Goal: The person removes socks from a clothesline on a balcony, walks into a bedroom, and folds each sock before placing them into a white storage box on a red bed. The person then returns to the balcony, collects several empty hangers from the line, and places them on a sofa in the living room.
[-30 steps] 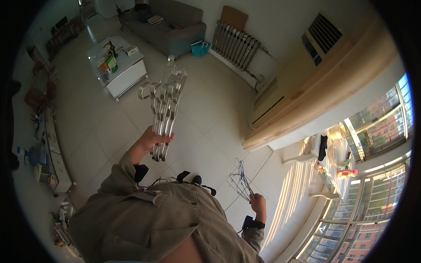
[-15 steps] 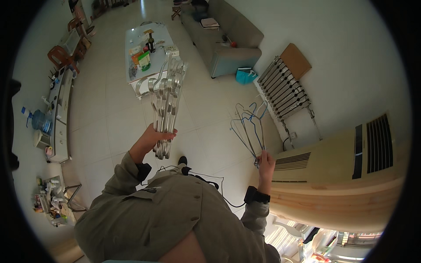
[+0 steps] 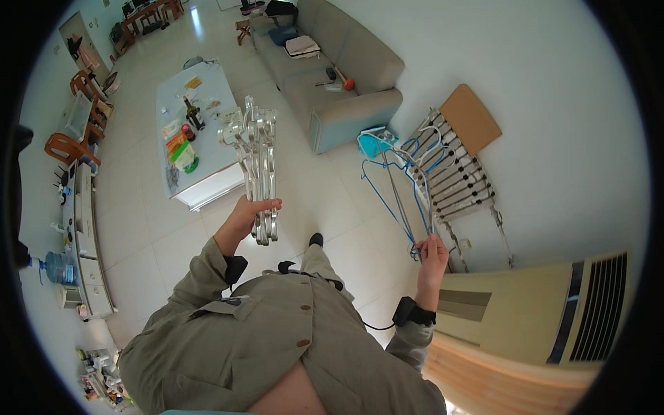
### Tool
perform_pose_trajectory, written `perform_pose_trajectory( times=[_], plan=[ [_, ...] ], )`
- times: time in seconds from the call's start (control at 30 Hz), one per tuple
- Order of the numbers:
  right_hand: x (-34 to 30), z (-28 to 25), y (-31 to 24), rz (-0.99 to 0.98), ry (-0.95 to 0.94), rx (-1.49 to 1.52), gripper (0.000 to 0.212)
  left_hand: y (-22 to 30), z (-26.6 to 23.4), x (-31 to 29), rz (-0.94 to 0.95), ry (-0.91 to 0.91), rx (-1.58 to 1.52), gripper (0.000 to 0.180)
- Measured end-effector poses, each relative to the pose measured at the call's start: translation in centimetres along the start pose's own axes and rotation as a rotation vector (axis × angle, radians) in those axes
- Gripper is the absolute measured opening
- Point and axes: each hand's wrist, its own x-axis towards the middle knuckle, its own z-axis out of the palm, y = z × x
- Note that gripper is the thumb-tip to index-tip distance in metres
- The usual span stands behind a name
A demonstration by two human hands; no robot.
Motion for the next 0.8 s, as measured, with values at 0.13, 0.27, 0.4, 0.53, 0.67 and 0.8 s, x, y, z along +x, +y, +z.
perform_pose_trajectory(
  times=[0.13, 0.27, 0.4, 0.53, 0.67, 0.8],
  plan=[
    [14.9, 6.5, 0.2, 0.024, -0.089, 0.026, 0.04, 5.3, 0.4, 12.0, -0.008, 0.047, 0.02, 0.031],
    [29.3, 15.9, 0.1, 0.025, -0.17, 0.098, 0.038, 11.1, -0.1, 22.2, 0.015, 0.123, -0.022, 0.026],
    [41.9, 25.9, 1.2, 0.105, -0.213, 0.136, 0.038, 15.9, -3.0, 33.1, -0.004, 0.179, -0.02, 0.028],
    [51.9, 34.4, 3.9, 0.163, -0.214, 0.153, 0.039, 19.0, -7.0, 45.9, 0.003, 0.194, -0.063, 0.03],
    [60.8, 42.0, 6.9, 0.22, -0.147, 0.148, 0.04, 22.4, -11.3, 58.7, -0.066, 0.192, -0.076, 0.036],
    [69.5, 49.2, 9.8, 0.327, -0.117, 0.165, 0.04, 26.5, -15.1, 71.0, -0.15, 0.222, -0.015, 0.041]
  ],
)
